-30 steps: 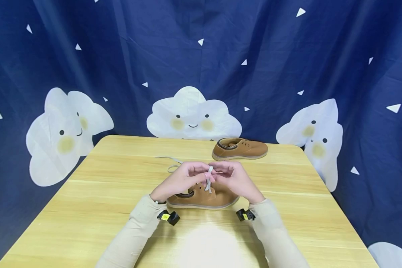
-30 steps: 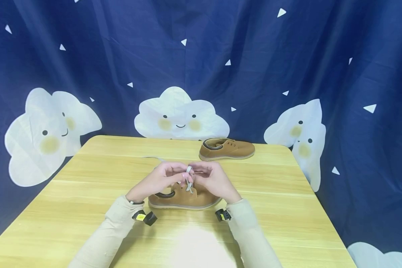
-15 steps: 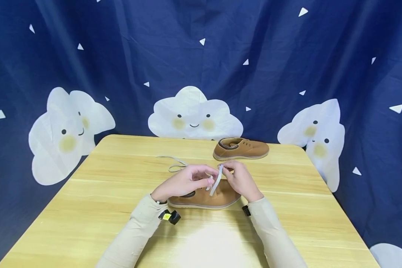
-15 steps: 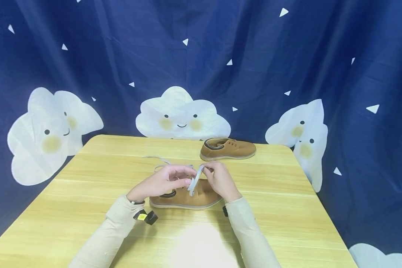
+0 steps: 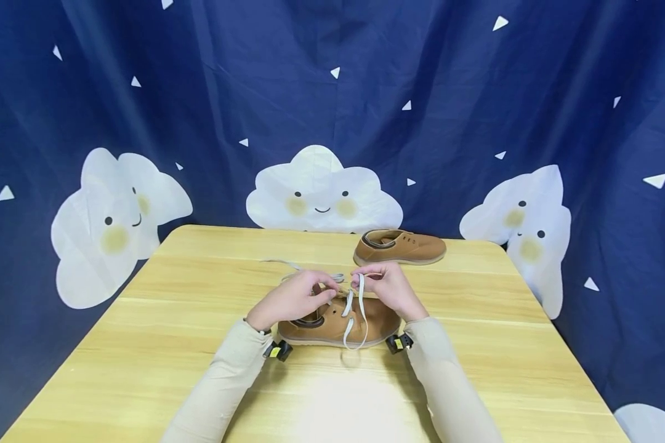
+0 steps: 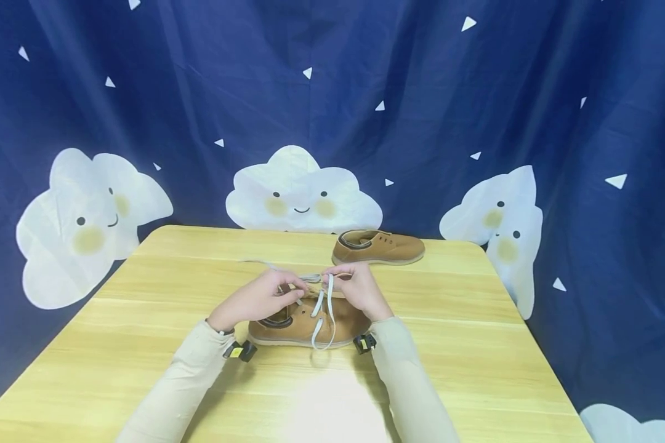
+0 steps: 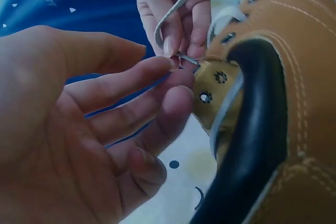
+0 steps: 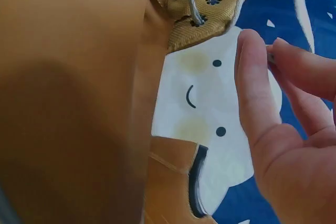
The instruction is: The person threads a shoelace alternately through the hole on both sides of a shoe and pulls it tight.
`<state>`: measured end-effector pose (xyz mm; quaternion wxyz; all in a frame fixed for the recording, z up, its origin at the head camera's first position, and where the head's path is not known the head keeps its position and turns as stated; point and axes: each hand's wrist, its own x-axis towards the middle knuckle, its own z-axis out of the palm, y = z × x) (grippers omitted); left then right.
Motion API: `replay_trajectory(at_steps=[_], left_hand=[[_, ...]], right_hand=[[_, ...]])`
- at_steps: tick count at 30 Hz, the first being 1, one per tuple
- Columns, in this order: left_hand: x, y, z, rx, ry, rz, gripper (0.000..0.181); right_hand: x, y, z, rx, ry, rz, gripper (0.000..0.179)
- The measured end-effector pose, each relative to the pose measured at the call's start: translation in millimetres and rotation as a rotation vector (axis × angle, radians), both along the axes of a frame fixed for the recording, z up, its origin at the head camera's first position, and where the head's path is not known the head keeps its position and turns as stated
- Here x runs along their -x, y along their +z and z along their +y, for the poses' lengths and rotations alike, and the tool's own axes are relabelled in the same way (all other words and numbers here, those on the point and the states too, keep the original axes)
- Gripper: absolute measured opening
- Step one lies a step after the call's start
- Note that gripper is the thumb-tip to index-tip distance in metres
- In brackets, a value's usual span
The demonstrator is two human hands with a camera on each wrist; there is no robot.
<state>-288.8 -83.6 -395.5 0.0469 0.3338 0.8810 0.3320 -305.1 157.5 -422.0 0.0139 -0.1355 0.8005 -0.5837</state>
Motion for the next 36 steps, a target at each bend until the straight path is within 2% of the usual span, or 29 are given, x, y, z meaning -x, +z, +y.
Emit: replay_trajectory(at_steps=[6,10,16,28,36], left_hand=[[0.8,-4.8,0.8,0.042,-0.024,-0.007,0.024],[1.0,-6.8,1.2,0.056,-0.025,0.012,0.025],[-0.8,-6.5,1.6,0.063,-0.035,0.016,0.029],[0.1,-7.4,2.4,0.075,-0.046,0.001,0.029],[0.8,-8.8,4.9,0.077,-0.039,0.002,0.029]], right_hand=[[6.4,-5.7,-6.9,0.028,-0.099,-0.026,0.018],[9.3,-11.2,-12.7,0.011,-0.135,-0.020,0.015],[9.7,-17.3,-21.5,-0.028,-0.135,-0.001,0.016],[7.6,-15.1,-27.8,-0.049,-0.163,-0.005,0.007],[6.5,-15.7,-26.3,-0.090,-0.093,-0.064,0.014]])
